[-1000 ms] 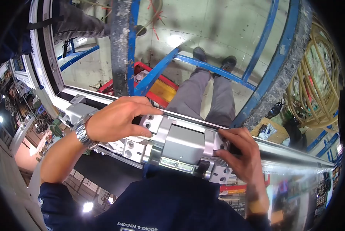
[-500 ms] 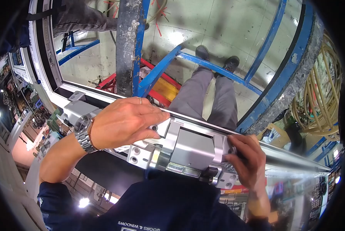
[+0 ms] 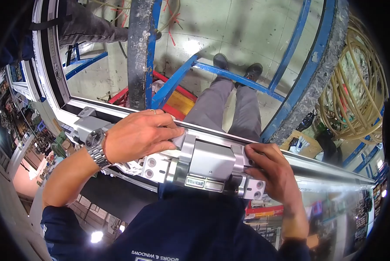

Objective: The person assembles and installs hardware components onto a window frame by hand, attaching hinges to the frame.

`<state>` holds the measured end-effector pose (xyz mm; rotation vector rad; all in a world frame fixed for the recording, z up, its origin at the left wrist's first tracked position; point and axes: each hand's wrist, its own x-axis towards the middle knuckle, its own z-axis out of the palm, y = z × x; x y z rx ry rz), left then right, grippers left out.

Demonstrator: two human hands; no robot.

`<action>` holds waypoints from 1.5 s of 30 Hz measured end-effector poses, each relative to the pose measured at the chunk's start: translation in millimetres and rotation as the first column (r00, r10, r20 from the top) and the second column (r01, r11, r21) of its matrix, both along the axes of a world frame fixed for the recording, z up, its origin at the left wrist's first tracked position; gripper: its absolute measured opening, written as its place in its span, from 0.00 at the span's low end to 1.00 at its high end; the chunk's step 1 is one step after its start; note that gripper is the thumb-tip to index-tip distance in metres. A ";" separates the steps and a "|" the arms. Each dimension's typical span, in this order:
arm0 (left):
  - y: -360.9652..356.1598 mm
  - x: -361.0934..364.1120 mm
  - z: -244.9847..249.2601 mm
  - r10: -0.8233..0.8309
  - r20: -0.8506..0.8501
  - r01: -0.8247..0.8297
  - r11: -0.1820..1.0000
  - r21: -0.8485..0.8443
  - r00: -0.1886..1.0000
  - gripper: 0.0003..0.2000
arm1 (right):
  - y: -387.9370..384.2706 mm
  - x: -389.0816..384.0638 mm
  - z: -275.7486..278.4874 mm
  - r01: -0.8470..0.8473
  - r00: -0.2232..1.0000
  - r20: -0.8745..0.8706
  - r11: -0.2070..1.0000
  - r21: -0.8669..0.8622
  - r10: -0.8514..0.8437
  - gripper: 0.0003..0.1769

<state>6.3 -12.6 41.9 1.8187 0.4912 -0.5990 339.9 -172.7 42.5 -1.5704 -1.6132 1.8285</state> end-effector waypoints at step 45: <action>-93.1 -7.5 33.2 0.086 -0.303 0.139 0.748 0.649 0.949 0.29 | -67.0 -34.6 -0.5 -0.295 0.821 0.571 0.853 0.430 -0.004 0.42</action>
